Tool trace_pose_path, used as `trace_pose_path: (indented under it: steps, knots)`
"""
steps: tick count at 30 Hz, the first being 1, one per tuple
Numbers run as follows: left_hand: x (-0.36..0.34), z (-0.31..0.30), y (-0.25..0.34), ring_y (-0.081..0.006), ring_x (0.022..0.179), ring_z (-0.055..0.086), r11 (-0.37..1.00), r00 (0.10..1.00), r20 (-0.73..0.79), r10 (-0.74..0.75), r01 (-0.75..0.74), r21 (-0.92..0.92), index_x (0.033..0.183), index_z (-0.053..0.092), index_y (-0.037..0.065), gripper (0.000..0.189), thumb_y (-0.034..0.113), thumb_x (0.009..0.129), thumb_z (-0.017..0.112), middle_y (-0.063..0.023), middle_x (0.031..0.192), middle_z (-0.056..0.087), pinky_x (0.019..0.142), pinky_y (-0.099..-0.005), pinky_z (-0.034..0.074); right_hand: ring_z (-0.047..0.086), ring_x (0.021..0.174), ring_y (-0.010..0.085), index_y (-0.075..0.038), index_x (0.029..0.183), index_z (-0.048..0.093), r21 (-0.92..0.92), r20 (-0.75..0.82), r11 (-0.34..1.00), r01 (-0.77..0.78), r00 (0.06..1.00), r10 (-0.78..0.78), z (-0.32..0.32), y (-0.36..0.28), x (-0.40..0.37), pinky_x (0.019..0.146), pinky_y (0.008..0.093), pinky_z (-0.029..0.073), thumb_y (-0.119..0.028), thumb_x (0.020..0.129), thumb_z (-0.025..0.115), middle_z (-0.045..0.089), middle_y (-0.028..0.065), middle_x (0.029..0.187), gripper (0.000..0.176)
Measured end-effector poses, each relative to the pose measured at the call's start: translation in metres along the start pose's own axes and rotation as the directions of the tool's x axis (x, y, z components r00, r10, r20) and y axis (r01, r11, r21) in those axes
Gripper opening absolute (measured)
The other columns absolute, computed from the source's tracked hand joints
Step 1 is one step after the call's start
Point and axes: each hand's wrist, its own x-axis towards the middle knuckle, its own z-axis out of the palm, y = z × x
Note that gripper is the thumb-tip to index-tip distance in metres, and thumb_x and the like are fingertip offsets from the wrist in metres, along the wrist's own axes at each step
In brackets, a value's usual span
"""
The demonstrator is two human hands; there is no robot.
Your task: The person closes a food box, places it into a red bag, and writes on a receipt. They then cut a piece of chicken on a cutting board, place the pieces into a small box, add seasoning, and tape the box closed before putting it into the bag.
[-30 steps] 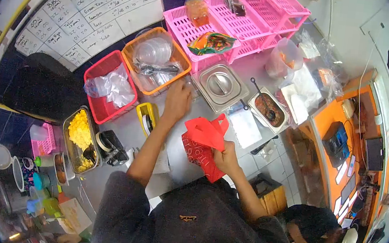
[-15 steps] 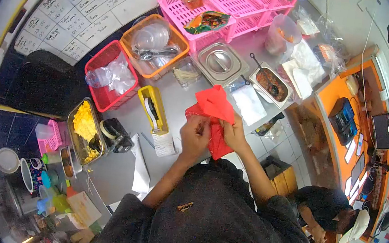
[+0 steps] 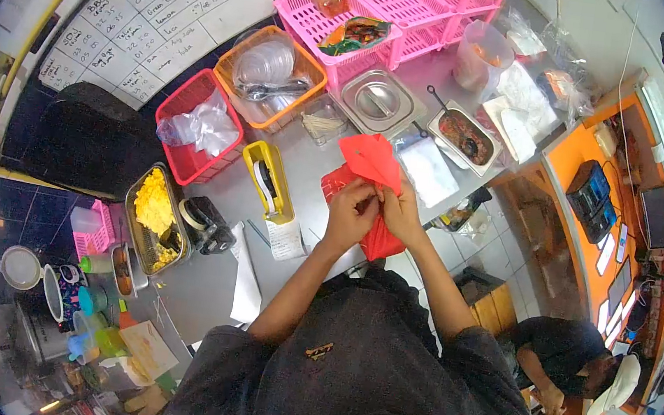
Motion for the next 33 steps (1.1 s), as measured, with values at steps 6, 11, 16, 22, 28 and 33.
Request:
trace_pose_path:
  steps: [6,11,16,22,28,33]
  knots:
    - [-0.014,-0.003,-0.010,-0.0351,0.089,0.060,0.992,0.992,0.062,0.108,-0.112,0.058,0.097,0.067,0.000,0.022,0.004,0.076,0.066,-0.0153,0.094,0.063,0.076,-0.0432,0.048,0.055,0.110,0.0267,0.001,0.109,0.064,-0.068,0.002,0.998,0.008,1.000,-0.008,0.008,-0.006,-0.001,0.096,0.0342,0.040,0.001,0.094,0.044,0.058,0.0143,0.114,0.025]
    - [-0.015,-0.001,0.003,-0.0364,0.098,0.058,0.992,0.997,0.053,0.053,-0.059,0.112,0.097,0.066,-0.001,0.025,0.007,0.073,0.068,-0.0164,0.101,0.063,0.091,-0.0451,0.045,0.054,0.113,0.0274,0.000,0.116,0.062,0.011,-0.048,0.993,-0.120,0.992,0.121,0.005,0.003,-0.004,0.098,0.0336,0.040,-0.003,0.095,0.045,0.058,0.0158,0.118,0.027]
    - [-0.020,0.014,-0.006,-0.0382,0.099,0.058,0.990,0.995,-0.074,0.059,-0.049,0.132,0.099,0.065,0.001,0.029,0.006,0.071,0.069,-0.0160,0.102,0.064,0.090,-0.0475,0.043,0.055,0.100,0.0275,0.003,0.111,0.062,-0.245,-0.023,0.966,-0.087,0.996,0.084,0.008,-0.021,-0.003,0.090,0.0383,0.042,-0.005,0.094,0.049,0.057,0.0157,0.109,0.023]
    - [-0.023,0.026,-0.016,-0.0359,0.097,0.064,0.979,0.958,-0.217,0.189,-0.166,0.117,0.104,0.068,0.004,0.022,0.009,0.083,0.066,-0.0178,0.106,0.067,0.082,-0.0433,0.049,0.053,0.096,0.0409,0.002,0.101,0.057,-0.576,-0.056,0.816,-0.052,0.998,0.023,-0.008,-0.061,-0.018,0.087,0.0470,0.043,-0.010,0.091,0.056,0.057,0.0220,0.095,0.016]
    - [-0.021,0.014,0.005,-0.0278,0.074,0.066,0.984,0.997,-0.030,-0.067,0.070,0.164,0.089,0.069,0.004,0.011,0.013,0.084,0.070,-0.0139,0.076,0.067,0.070,-0.0391,0.049,0.061,0.079,0.0344,0.002,0.100,0.059,-0.600,0.059,0.795,-0.092,0.986,0.158,-0.033,-0.065,-0.022,0.073,0.0398,0.050,-0.005,0.086,0.059,0.060,0.0195,0.087,0.015]
    - [-0.022,0.020,0.002,-0.0239,0.054,0.057,0.998,0.991,-0.125,-0.056,0.061,0.035,0.076,0.064,0.002,0.017,0.015,0.085,0.069,-0.0139,0.063,0.059,0.053,-0.0371,0.041,0.062,0.075,0.0061,0.000,0.102,0.063,-0.373,0.023,0.914,-0.159,0.983,0.181,-0.048,-0.027,-0.029,0.069,0.0239,0.051,0.001,0.085,0.067,0.069,0.0028,0.082,0.017]
